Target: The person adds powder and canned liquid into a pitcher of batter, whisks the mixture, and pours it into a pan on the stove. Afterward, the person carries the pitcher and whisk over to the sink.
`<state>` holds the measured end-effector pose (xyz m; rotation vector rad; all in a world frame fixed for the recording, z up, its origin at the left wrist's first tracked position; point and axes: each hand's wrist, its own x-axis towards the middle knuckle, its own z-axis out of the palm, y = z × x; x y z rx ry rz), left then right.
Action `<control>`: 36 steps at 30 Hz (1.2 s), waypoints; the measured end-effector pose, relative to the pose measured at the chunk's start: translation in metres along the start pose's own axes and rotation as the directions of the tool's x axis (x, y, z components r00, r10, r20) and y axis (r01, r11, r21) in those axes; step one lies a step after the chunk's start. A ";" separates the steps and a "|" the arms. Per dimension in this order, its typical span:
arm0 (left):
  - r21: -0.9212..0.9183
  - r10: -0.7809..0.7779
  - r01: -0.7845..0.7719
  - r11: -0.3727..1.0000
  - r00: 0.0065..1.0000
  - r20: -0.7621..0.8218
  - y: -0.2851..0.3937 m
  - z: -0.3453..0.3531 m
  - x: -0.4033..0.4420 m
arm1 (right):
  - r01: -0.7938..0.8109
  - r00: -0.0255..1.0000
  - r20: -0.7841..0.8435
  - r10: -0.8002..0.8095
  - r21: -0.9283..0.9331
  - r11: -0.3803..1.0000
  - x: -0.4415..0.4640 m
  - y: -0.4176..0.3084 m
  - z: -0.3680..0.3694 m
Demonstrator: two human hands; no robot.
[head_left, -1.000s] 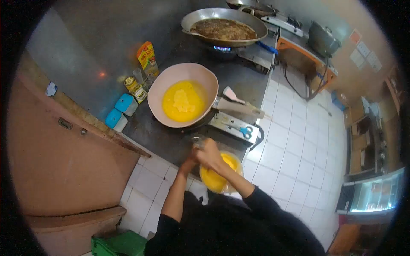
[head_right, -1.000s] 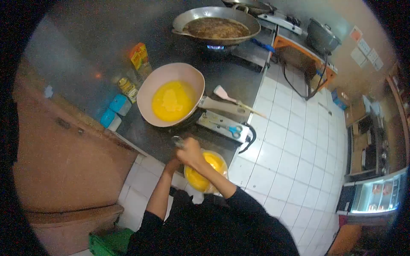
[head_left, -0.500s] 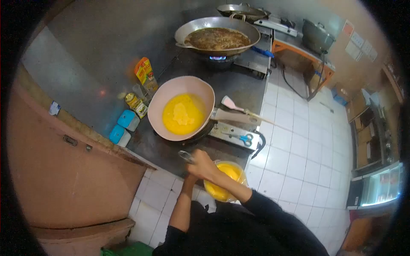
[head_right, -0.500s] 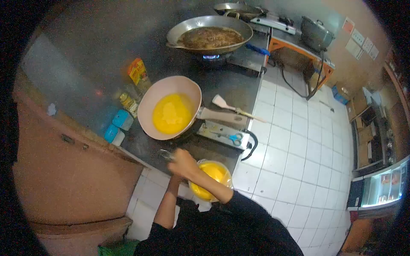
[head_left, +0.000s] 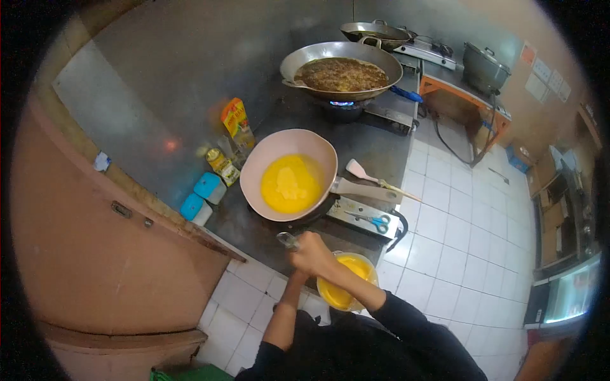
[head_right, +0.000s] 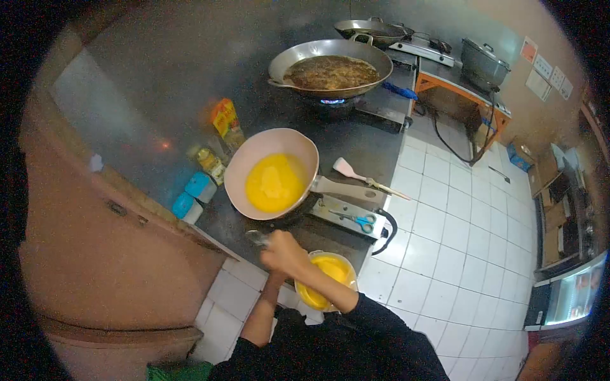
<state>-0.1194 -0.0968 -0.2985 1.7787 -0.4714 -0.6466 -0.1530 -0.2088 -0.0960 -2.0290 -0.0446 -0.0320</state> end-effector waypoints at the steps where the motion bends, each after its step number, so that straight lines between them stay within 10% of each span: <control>1: -0.003 -0.004 0.004 1.000 1.000 0.000 0.002 -0.001 0.001 | 0.074 0.995 -0.070 -0.074 0.002 0.997 -0.004 -0.049 -0.015; 5: 0.003 -0.008 0.008 1.000 1.000 -0.006 -0.001 -0.001 -0.005 | 0.127 0.976 -0.193 -0.104 0.112 0.986 -0.015 0.053 0.009; 8: 0.019 -0.002 0.002 1.000 1.000 -0.022 -0.002 -0.001 -0.007 | 0.111 0.990 -0.076 -0.115 -0.055 0.992 -0.004 -0.032 -0.011; 9: 0.020 -0.013 0.014 1.000 1.000 -0.021 -0.004 0.000 -0.011 | 0.285 0.929 -0.274 -0.247 0.106 0.953 -0.013 -0.057 -0.019; 16: 0.048 -0.027 0.027 0.998 1.000 -0.005 -0.004 -0.013 -0.011 | -0.084 0.996 -0.019 0.083 -0.035 0.996 -0.021 -0.038 -0.018; 18: 0.063 -0.023 0.023 0.998 1.000 0.012 -0.002 -0.018 -0.007 | 0.277 0.912 -0.340 -0.228 0.105 0.955 -0.030 -0.008 -0.009; 22: 0.067 -0.036 0.034 0.997 0.999 0.029 -0.007 -0.017 -0.016 | 0.008 0.999 -0.046 -0.008 -0.012 1.000 -0.006 -0.024 -0.002; 26: 0.083 -0.028 0.023 0.996 0.998 0.054 -0.002 -0.017 -0.012 | 0.113 0.925 -0.370 -0.081 0.067 0.991 -0.022 0.047 0.018; 30: 0.115 0.071 -0.077 0.990 0.996 0.054 0.011 -0.013 -0.016 | -0.004 0.987 -0.162 0.012 0.048 0.999 -0.019 0.026 0.014; 31: 0.147 0.129 -0.133 0.980 0.991 0.039 0.015 -0.013 -0.025 | -0.097 0.986 0.140 0.090 0.045 0.994 -0.031 0.000 -0.017; 34: 0.553 0.658 -0.571 0.607 0.751 0.053 0.037 -0.008 -0.031 | 0.177 0.958 0.202 -0.205 0.148 0.973 -0.059 0.005 -0.052; 36: 0.409 0.529 -0.505 0.760 0.846 0.063 0.047 -0.008 -0.029 | 0.099 0.976 0.165 -0.139 0.230 0.968 -0.063 0.025 -0.092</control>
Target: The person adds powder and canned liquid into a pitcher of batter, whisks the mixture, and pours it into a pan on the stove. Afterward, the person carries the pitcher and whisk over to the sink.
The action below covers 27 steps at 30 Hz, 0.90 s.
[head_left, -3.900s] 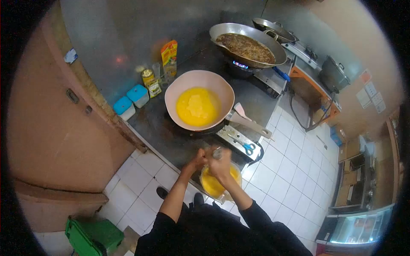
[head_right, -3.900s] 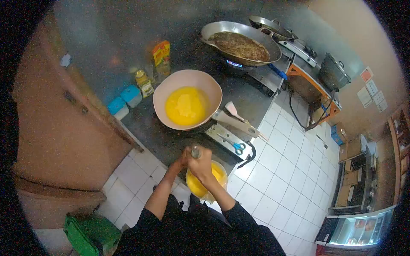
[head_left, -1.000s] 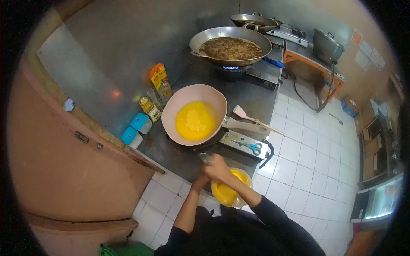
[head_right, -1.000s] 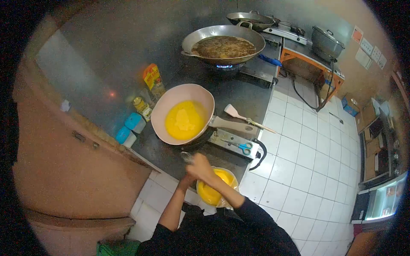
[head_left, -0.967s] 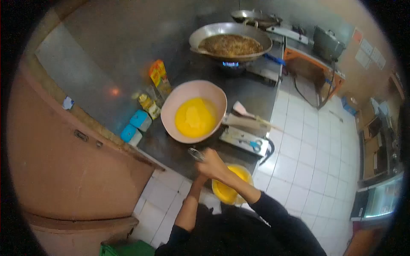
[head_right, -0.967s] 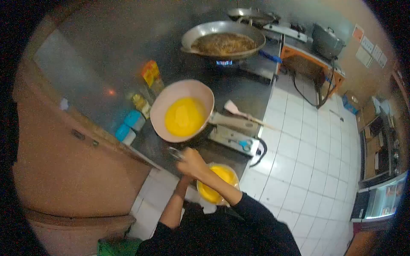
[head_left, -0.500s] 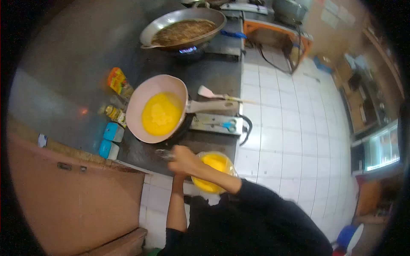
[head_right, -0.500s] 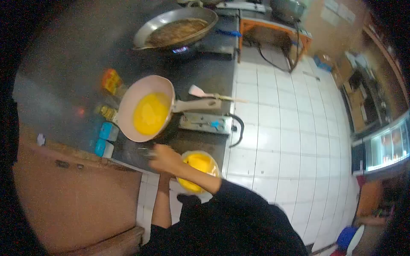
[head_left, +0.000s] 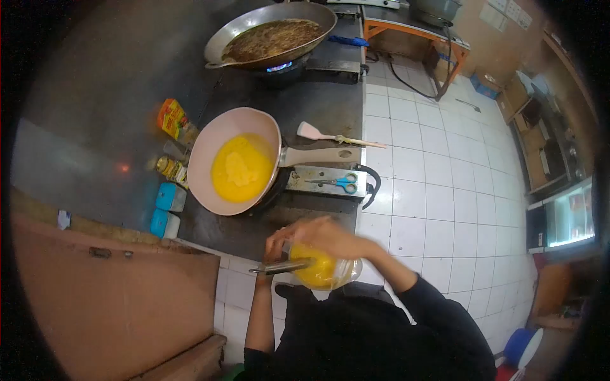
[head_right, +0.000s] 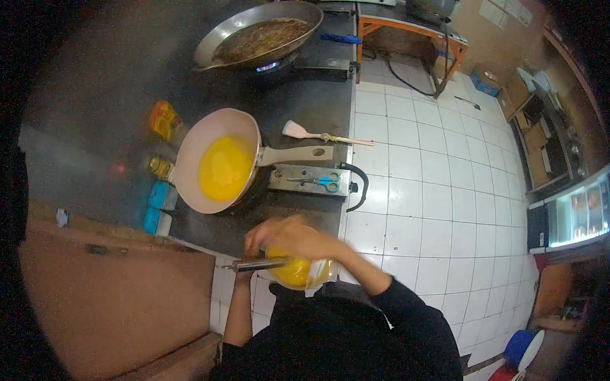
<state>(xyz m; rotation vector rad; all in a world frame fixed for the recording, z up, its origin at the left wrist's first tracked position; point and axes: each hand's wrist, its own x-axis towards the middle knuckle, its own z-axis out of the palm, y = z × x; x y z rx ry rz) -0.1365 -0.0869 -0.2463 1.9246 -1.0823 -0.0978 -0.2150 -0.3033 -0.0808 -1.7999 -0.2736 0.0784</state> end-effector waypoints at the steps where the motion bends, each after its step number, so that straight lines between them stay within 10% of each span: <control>1: -0.319 -0.253 0.311 0.895 0.944 0.211 0.001 -0.009 0.005 | -0.156 0.985 -0.070 0.156 -0.004 0.988 -0.007 0.011 -0.024; 2: -0.494 -0.477 0.622 0.608 0.783 0.399 0.003 -0.018 0.011 | -0.214 0.960 -0.202 0.194 -0.083 0.973 -0.012 0.062 -0.043; 5: -0.508 -0.541 0.457 0.730 0.841 -0.020 0.029 -0.017 0.002 | -0.488 0.844 -0.537 0.020 -0.751 0.446 -0.023 0.120 -0.075; 10: -0.640 -0.688 0.520 0.566 0.726 -0.018 -0.019 -0.045 -0.054 | -0.454 0.860 -0.509 -0.038 -0.797 0.399 -0.016 0.160 -0.086; 20: 0.184 -0.219 0.488 0.853 0.656 -0.722 -0.145 -0.257 0.044 | -0.497 0.794 -0.602 0.084 -0.563 0.660 -0.022 0.102 -0.083; 24: 0.313 -0.264 0.585 0.748 0.696 -0.668 -0.202 -0.340 0.115 | -0.464 0.542 -0.837 -0.073 -0.370 0.804 -0.100 0.089 -0.037; 27: 0.643 -0.307 0.436 0.630 0.900 -0.310 -0.253 -0.385 0.154 | -0.517 0.249 -0.965 0.080 -0.063 0.853 -0.181 0.072 0.014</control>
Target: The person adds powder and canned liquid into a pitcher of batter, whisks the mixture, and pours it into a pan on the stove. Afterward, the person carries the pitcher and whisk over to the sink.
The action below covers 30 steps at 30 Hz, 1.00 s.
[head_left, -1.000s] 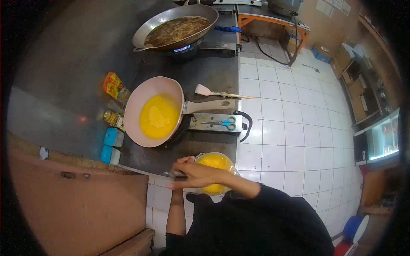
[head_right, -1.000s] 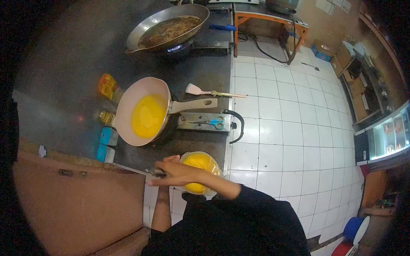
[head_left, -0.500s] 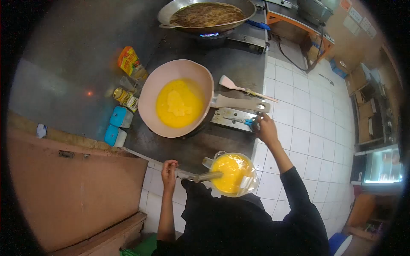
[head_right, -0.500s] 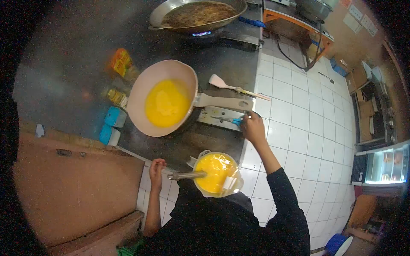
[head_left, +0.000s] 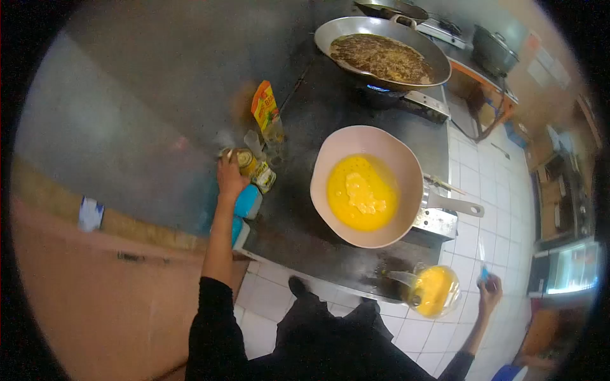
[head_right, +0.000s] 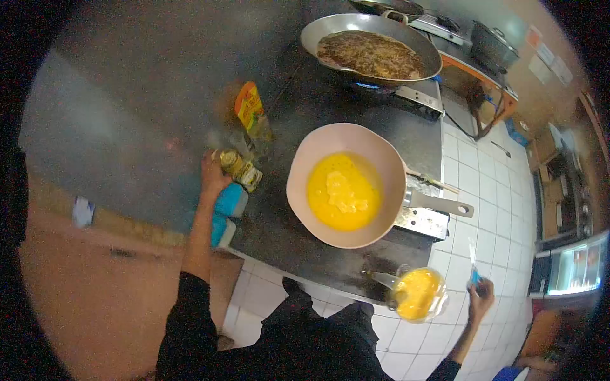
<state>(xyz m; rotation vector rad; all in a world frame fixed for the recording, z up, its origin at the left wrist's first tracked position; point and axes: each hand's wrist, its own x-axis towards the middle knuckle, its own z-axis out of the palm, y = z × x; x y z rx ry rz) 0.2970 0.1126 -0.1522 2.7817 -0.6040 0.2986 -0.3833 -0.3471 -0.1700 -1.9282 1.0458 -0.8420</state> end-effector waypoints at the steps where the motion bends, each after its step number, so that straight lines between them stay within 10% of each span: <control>1: -0.011 0.027 -0.027 1.000 1.000 0.004 -0.010 0.003 0.017 | -0.051 0.991 -0.119 0.061 0.086 0.995 -0.028 -0.008 -0.012; 3: 0.322 0.271 -0.383 0.866 0.900 0.342 -0.025 0.012 0.044 | -0.053 0.947 -0.318 0.039 -0.035 0.998 -0.083 0.002 -0.045; 10: 0.290 0.360 -0.521 0.803 0.811 0.460 -0.006 -0.015 0.062 | -0.167 0.819 -0.531 0.216 0.140 0.976 -0.213 -0.083 -0.052; 19: 0.367 0.433 -0.443 0.818 0.894 0.116 -0.025 -0.049 0.035 | -0.009 0.945 -0.319 0.074 0.202 0.979 -0.168 -0.279 0.054; 24: -0.133 0.319 -0.319 0.938 0.948 -0.021 0.037 -0.145 -0.041 | 0.040 0.974 0.219 -0.060 0.092 0.995 -0.164 -0.327 0.128; 30: -0.654 0.534 -0.386 0.651 0.845 0.033 0.059 -0.114 -0.140 | 0.207 0.822 0.562 -0.089 -0.148 0.967 -0.168 -0.337 0.233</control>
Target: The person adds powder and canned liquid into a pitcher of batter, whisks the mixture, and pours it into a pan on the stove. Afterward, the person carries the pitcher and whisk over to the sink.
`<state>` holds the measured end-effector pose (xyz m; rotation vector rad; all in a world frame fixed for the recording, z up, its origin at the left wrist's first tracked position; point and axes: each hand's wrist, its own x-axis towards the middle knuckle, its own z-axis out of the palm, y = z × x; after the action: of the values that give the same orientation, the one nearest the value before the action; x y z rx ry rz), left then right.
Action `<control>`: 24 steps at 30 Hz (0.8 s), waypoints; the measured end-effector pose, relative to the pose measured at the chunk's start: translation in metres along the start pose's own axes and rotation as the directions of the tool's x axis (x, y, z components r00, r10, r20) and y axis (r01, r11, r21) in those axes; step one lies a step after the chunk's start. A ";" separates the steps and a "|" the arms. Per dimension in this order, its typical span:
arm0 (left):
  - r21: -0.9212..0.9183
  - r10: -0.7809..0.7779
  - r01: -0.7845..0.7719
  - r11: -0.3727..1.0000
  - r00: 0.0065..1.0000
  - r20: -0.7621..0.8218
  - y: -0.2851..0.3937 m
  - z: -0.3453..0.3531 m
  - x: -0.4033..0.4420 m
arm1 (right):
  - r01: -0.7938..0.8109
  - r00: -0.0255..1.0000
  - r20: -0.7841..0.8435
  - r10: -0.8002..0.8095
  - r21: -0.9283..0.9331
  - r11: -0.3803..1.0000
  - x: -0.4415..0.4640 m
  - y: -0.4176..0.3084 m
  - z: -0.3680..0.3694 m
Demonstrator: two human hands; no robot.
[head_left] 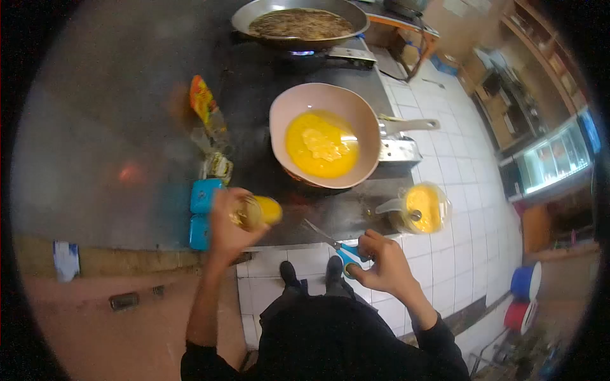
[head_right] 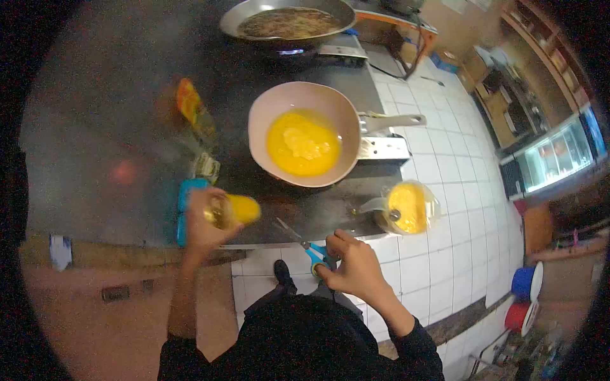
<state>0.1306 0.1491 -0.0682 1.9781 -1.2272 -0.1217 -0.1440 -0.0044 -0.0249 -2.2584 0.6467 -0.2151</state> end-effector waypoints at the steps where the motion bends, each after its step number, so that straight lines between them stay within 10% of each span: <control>1: 0.009 -0.009 0.009 1.000 1.000 0.021 0.003 0.019 -0.010 | -0.026 0.999 0.039 0.027 -0.024 0.999 0.004 0.003 0.007; 8: -0.089 -0.158 0.202 0.975 0.922 0.354 -0.010 0.082 -0.043 | -0.002 0.977 0.209 0.046 -0.206 0.978 0.009 -0.005 0.020; 24: -0.135 -0.065 0.134 0.982 0.904 0.422 -0.037 0.082 -0.047 | 0.121 0.958 0.286 0.014 -0.449 0.885 0.031 -0.012 0.031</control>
<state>0.0945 0.1475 -0.1631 1.9283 -1.3280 -0.7064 -0.1022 0.0060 -0.0388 -2.6979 0.5196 0.2648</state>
